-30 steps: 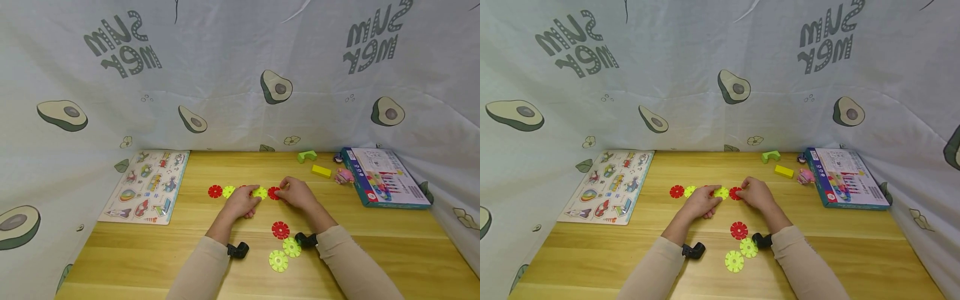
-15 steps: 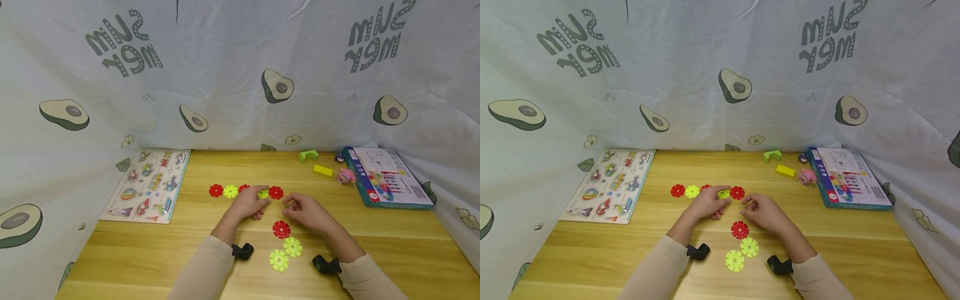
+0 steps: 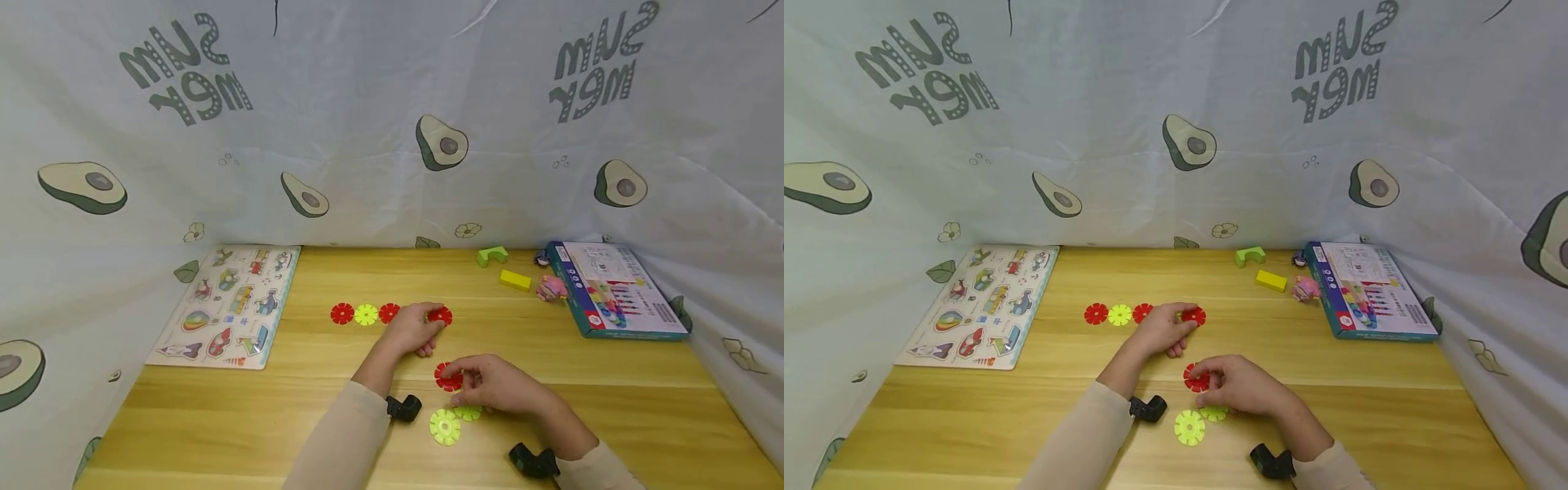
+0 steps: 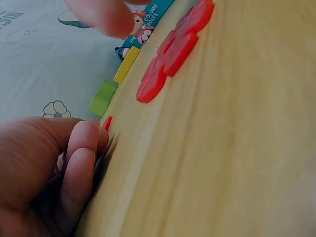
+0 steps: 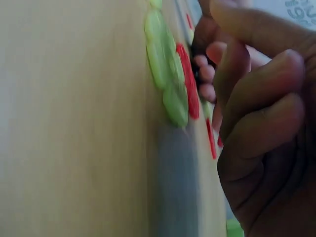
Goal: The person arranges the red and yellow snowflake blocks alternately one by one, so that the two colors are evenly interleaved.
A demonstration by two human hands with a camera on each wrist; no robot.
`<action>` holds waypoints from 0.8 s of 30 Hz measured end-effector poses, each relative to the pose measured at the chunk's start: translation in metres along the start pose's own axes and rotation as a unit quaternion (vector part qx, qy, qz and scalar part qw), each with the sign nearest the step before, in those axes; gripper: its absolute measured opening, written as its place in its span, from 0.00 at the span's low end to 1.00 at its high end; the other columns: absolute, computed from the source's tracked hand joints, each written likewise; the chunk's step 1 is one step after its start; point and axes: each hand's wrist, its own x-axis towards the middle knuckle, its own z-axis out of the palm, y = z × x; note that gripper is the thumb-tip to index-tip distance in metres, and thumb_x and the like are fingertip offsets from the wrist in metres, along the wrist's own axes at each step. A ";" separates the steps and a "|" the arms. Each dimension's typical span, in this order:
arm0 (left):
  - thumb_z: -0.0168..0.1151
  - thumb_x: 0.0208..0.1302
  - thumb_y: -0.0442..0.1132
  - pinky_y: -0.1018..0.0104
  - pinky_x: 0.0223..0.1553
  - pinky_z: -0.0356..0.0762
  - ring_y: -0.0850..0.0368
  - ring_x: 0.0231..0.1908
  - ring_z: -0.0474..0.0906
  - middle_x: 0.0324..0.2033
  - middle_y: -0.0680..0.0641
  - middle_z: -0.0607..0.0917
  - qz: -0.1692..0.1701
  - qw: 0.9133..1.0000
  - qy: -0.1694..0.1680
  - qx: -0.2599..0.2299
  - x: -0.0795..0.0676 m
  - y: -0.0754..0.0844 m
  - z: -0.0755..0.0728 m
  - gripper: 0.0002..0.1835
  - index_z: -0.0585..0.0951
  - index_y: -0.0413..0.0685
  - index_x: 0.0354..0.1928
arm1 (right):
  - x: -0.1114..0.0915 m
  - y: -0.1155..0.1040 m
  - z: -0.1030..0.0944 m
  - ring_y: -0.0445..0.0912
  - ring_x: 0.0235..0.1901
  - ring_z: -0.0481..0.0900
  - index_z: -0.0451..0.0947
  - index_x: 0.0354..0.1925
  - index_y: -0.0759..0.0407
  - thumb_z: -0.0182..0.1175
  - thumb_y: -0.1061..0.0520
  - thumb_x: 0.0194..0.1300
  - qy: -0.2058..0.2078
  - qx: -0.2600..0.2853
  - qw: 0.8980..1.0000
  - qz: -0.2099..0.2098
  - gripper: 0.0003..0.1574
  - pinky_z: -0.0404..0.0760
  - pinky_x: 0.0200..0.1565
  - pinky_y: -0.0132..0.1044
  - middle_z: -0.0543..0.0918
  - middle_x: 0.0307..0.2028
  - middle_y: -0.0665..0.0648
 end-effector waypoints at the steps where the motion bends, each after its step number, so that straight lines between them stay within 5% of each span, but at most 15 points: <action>1: 0.59 0.64 0.42 0.61 0.15 0.78 0.52 0.11 0.77 0.12 0.44 0.78 0.001 1.000 0.002 0.004 0.000 0.000 0.000 0.22 0.73 0.58 0.60 | 0.000 -0.001 0.002 0.40 0.14 0.67 0.79 0.48 0.49 0.69 0.49 0.52 -0.015 -0.001 1.000 -0.001 0.23 0.66 0.15 0.29 0.75 0.21 0.52; 11: 0.57 0.65 0.41 0.62 0.14 0.77 0.53 0.10 0.76 0.11 0.45 0.77 0.004 1.000 0.004 0.015 -0.002 0.001 -0.001 0.22 0.73 0.57 0.61 | -0.006 -0.012 0.016 0.36 0.15 0.65 0.79 0.47 0.38 0.72 0.47 0.46 -0.082 -0.128 0.987 -0.052 0.26 0.64 0.18 0.28 0.70 0.15 0.42; 17: 0.57 0.65 0.41 0.62 0.14 0.78 0.53 0.10 0.76 0.11 0.45 0.77 -0.005 1.000 0.008 0.021 -0.002 0.000 0.000 0.22 0.73 0.58 0.61 | -0.005 -0.012 0.024 0.34 0.15 0.63 0.78 0.42 0.37 0.72 0.51 0.46 -0.071 -0.169 0.980 -0.072 0.22 0.64 0.18 0.27 0.69 0.16 0.40; 24: 0.57 0.65 0.41 0.61 0.14 0.77 0.54 0.10 0.76 0.10 0.45 0.77 0.003 1.000 0.010 0.018 0.000 -0.001 0.001 0.22 0.73 0.57 0.61 | -0.006 -0.014 0.029 0.35 0.16 0.65 0.73 0.34 0.39 0.74 0.50 0.43 -0.060 -0.173 0.982 -0.041 0.20 0.64 0.18 0.29 0.70 0.17 0.42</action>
